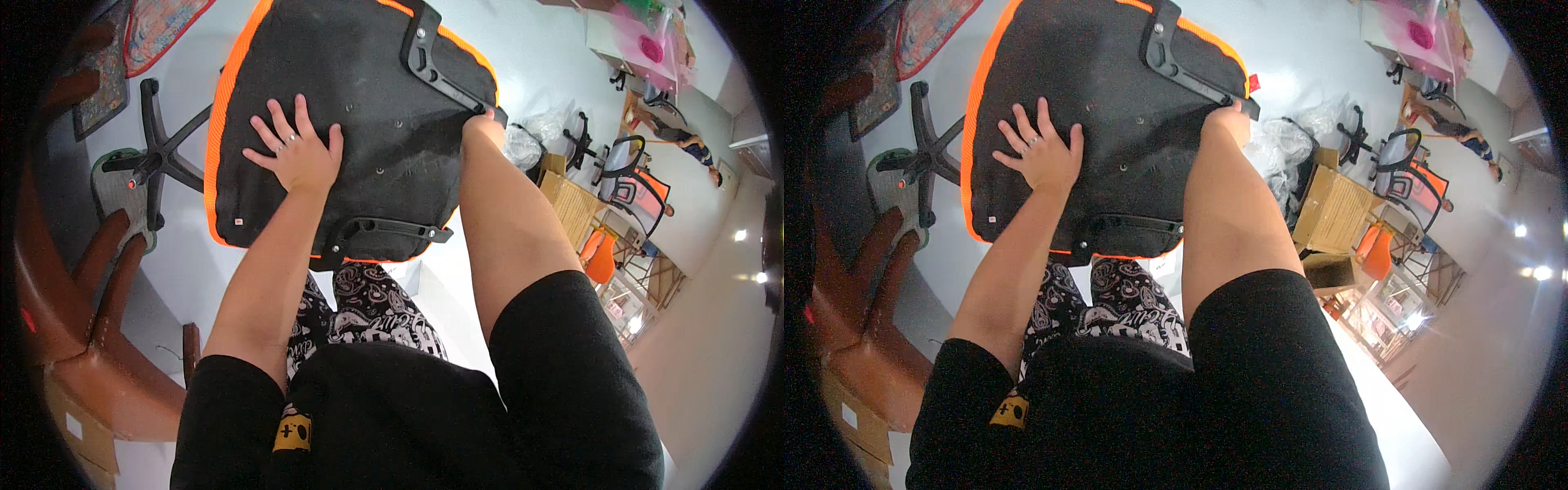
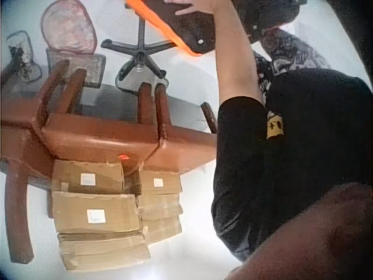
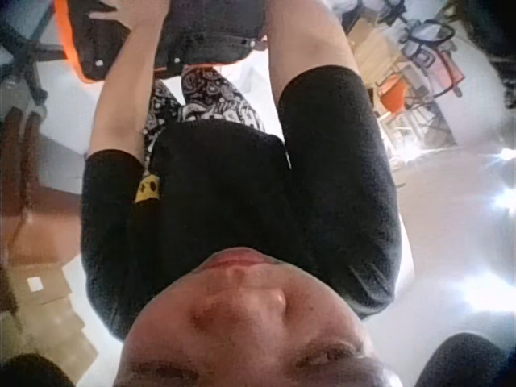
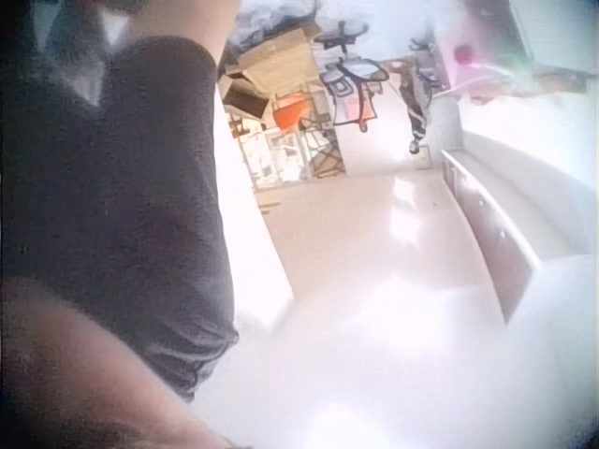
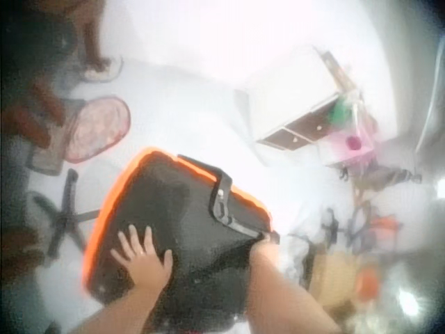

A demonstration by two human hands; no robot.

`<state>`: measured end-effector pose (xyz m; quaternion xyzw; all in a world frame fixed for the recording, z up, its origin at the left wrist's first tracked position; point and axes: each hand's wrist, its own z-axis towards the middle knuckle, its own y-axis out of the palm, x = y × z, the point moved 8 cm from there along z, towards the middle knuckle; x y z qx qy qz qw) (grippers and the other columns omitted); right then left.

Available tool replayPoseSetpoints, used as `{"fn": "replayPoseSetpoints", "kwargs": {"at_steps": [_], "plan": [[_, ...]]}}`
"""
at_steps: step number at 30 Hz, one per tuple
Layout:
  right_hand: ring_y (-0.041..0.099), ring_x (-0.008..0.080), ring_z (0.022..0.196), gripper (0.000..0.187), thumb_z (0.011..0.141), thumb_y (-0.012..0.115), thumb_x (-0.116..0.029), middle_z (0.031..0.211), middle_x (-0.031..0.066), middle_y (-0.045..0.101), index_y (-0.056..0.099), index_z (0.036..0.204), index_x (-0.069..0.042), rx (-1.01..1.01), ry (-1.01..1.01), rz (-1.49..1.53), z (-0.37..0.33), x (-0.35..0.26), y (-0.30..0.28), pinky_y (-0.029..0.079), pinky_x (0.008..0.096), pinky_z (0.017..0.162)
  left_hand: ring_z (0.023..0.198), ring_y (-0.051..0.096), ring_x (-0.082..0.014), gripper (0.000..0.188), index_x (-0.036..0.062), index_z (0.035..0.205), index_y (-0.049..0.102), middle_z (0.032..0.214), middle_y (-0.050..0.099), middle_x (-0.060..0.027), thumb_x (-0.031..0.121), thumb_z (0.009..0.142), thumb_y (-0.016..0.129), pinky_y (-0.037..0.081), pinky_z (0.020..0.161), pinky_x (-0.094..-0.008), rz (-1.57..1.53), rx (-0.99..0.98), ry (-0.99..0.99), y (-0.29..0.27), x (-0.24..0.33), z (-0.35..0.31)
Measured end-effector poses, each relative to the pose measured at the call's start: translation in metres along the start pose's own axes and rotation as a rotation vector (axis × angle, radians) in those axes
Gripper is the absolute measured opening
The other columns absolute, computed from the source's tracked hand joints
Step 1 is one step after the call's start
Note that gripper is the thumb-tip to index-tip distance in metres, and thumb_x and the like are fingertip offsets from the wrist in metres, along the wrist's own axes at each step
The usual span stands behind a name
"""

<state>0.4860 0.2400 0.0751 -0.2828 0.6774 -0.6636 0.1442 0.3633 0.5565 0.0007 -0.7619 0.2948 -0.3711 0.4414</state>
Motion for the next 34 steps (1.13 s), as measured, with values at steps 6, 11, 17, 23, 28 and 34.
{"fn": "replayPoseSetpoints", "kwargs": {"at_steps": [6, 11, 17, 23, 28, 34], "plan": [[0.063, 0.0381, 0.097, 0.038, 0.095, 0.042, -0.031, 0.099, 0.0243, 0.066, 0.056, 0.109, 0.002, -0.049, -0.34, -0.074, 0.018, -0.003, 0.006, 0.048, 0.047, 0.082, 0.138, 0.005, -0.048, 0.074, 0.0218, 0.145, 0.026, 0.152, 0.013, -0.0176, 0.053, 0.083, 0.053, 0.007, 0.096, -0.0769, -0.057, 0.03, 0.017, 0.004, 0.004, -0.004], [0.067, 0.0311, 0.073, 0.029, 0.085, 0.048, -0.005, 0.089, 0.0124, 0.069, 0.039, 0.114, -0.006, -0.266, -0.683, 0.119, 0.003, 0.008, -0.007, 0.051, 0.0413, 0.067, 0.138, 0.007, -0.0487, 0.074, 0.0205, 0.145, 0.026, 0.152, 0.013, -0.0181, 0.053, 0.083, 0.053, 0.007, 0.096, -0.077, -0.042, 0.052, 0.029, 0.002, 0.001, -0.004], [0.065, 0.0286, 0.066, 0.021, 0.087, 0.059, -0.021, 0.079, 0.0085, 0.066, 0.052, 0.107, -0.017, -0.132, -1.524, -0.391, -0.007, -0.011, -0.026, 0.051, 0.0399, 0.066, 0.139, 0.007, -0.0465, 0.074, 0.0206, 0.146, 0.026, 0.152, 0.014, -0.0172, 0.052, 0.084, 0.052, 0.008, 0.097, -0.0758, 0.009, 0.106, 0.021, -0.008, -0.011, 0.001], [0.058, 0.0159, 0.085, 0.011, 0.073, 0.061, -0.019, 0.101, -0.0038, 0.056, 0.061, 0.084, -0.017, -0.056, -2.365, -0.273, -0.055, -0.043, -0.05, 0.05, 0.0314, 0.068, 0.14, 0.008, -0.0432, 0.074, 0.0211, 0.146, 0.025, 0.153, 0.014, -0.0155, 0.051, 0.084, 0.053, 0.01, 0.1, -0.0724, 0.117, 0.157, 0.011, -0.016, -0.029, 0.006], [0.06, 0.0142, 0.075, 0.011, 0.073, 0.06, -0.018, 0.098, -0.0046, 0.06, 0.061, 0.083, -0.017, -0.304, -2.581, -0.284, -0.048, -0.052, -0.032, 0.051, 0.0292, 0.065, 0.14, 0.009, -0.0422, 0.074, 0.0219, 0.146, 0.025, 0.153, 0.015, -0.015, 0.049, 0.083, 0.055, 0.011, 0.101, -0.0713, 0.145, 0.234, 0.029, -0.023, -0.036, 0.003], [0.062, 0.0105, 0.073, 0.015, 0.07, 0.065, -0.017, 0.097, -0.0087, 0.063, 0.065, 0.085, -0.02, -0.301, -2.353, -0.014, -0.037, -0.038, -0.027, 0.049, 0.0279, 0.074, 0.14, 0.009, -0.0416, 0.075, 0.0206, 0.146, 0.026, 0.153, 0.016, -0.0144, 0.048, 0.083, 0.056, 0.011, 0.103, -0.0698, 0.152, 0.252, 0.041, -0.025, -0.035, -0.001]]}}
